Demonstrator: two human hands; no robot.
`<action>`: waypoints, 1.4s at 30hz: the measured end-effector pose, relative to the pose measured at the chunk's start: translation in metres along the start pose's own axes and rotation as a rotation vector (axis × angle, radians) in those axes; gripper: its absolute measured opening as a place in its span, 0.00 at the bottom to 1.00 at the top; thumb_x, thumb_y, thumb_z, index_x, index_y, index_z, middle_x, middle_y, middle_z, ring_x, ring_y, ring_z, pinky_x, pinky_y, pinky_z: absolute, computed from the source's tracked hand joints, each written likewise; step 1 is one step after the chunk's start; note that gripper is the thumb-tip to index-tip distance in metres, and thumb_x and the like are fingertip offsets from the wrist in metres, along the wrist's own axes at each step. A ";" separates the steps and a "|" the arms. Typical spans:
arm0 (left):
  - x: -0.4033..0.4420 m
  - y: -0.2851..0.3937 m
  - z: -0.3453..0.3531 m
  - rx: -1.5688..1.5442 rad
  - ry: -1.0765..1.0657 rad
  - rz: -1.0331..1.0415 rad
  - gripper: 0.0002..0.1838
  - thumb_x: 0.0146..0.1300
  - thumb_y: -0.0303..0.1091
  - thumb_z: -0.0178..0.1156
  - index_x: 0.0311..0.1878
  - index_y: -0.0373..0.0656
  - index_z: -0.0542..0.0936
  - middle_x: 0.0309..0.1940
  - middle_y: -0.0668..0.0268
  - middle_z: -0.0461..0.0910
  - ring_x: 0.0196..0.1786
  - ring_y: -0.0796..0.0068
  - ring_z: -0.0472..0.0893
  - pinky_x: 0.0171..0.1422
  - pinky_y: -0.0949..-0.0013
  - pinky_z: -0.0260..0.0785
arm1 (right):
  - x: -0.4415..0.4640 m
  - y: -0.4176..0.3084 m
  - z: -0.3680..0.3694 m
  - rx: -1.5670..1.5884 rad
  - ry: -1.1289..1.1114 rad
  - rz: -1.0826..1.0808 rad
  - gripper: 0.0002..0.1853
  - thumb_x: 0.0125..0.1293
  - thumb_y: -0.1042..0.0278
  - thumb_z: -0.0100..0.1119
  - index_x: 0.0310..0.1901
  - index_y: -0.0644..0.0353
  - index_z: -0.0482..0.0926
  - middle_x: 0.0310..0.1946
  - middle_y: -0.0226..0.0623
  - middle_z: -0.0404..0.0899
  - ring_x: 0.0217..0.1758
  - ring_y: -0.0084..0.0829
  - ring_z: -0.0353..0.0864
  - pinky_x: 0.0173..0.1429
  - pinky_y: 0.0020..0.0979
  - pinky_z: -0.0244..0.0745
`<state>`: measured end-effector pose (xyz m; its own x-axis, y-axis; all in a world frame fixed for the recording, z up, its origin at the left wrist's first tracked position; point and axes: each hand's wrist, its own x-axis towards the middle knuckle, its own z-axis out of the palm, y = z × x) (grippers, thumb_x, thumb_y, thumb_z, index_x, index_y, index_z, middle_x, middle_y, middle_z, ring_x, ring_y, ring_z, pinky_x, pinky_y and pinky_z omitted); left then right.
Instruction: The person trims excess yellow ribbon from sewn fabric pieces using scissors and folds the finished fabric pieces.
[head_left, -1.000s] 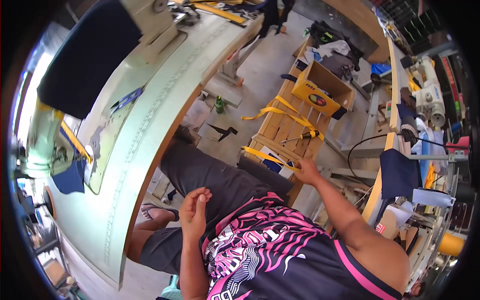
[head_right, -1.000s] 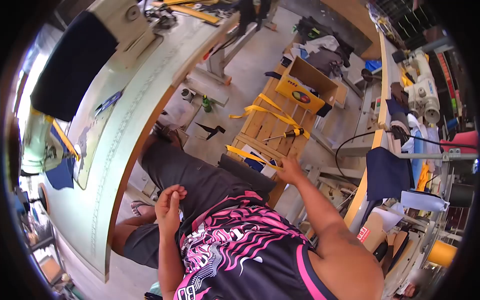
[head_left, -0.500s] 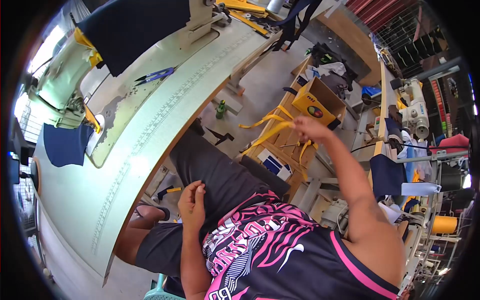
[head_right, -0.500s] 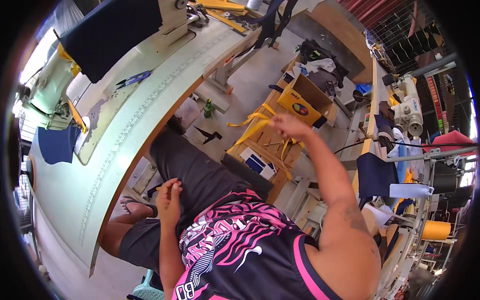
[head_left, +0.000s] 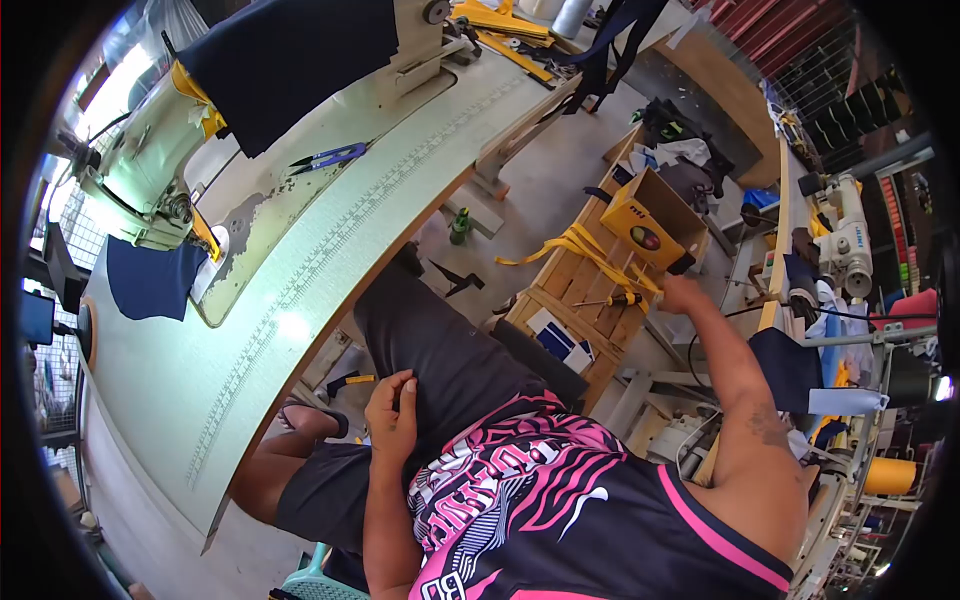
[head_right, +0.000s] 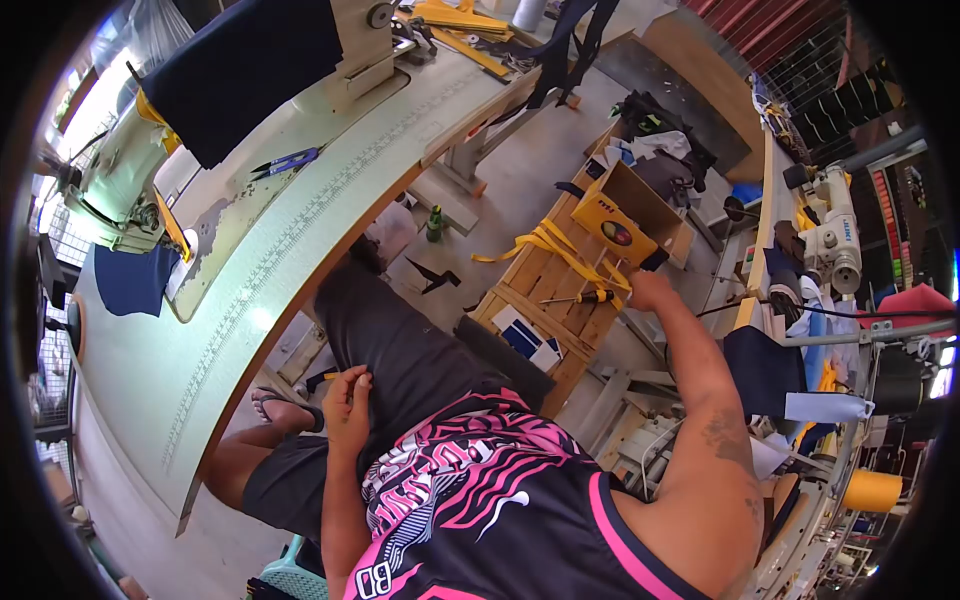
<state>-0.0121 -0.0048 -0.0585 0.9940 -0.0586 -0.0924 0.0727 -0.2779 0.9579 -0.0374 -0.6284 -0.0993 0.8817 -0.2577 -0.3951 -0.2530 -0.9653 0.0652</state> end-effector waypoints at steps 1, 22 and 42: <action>-0.001 0.000 0.004 0.018 -0.019 0.014 0.11 0.70 0.31 0.58 0.48 0.35 0.82 0.41 0.59 0.84 0.39 0.67 0.81 0.47 0.69 0.72 | -0.015 0.019 0.029 0.034 0.058 0.004 0.23 0.62 0.56 0.62 0.57 0.56 0.76 0.49 0.43 0.83 0.43 0.48 0.84 0.44 0.45 0.77; 0.181 0.104 -0.261 0.439 0.498 0.316 0.15 0.68 0.29 0.56 0.55 0.33 0.78 0.43 0.57 0.84 0.41 0.65 0.82 0.50 0.68 0.74 | 0.131 -0.496 -0.514 0.307 0.804 -0.382 0.30 0.76 0.42 0.40 0.53 0.62 0.80 0.45 0.42 0.83 0.46 0.37 0.81 0.56 0.36 0.73; 0.259 0.058 -0.272 0.842 0.421 0.629 0.19 0.48 0.36 0.70 0.45 0.39 0.82 0.46 0.54 0.79 0.51 0.54 0.78 0.59 0.60 0.69 | 0.494 -0.313 -0.470 2.056 -1.803 -0.745 0.27 0.75 0.47 0.44 0.58 0.65 0.77 0.53 0.43 0.81 0.50 0.35 0.78 0.55 0.34 0.71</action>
<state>0.2716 0.2245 0.0476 0.7947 -0.1327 0.5923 -0.3701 -0.8793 0.2996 0.6644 -0.4734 0.1161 0.3855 0.9199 0.0718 -0.9009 0.3920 -0.1862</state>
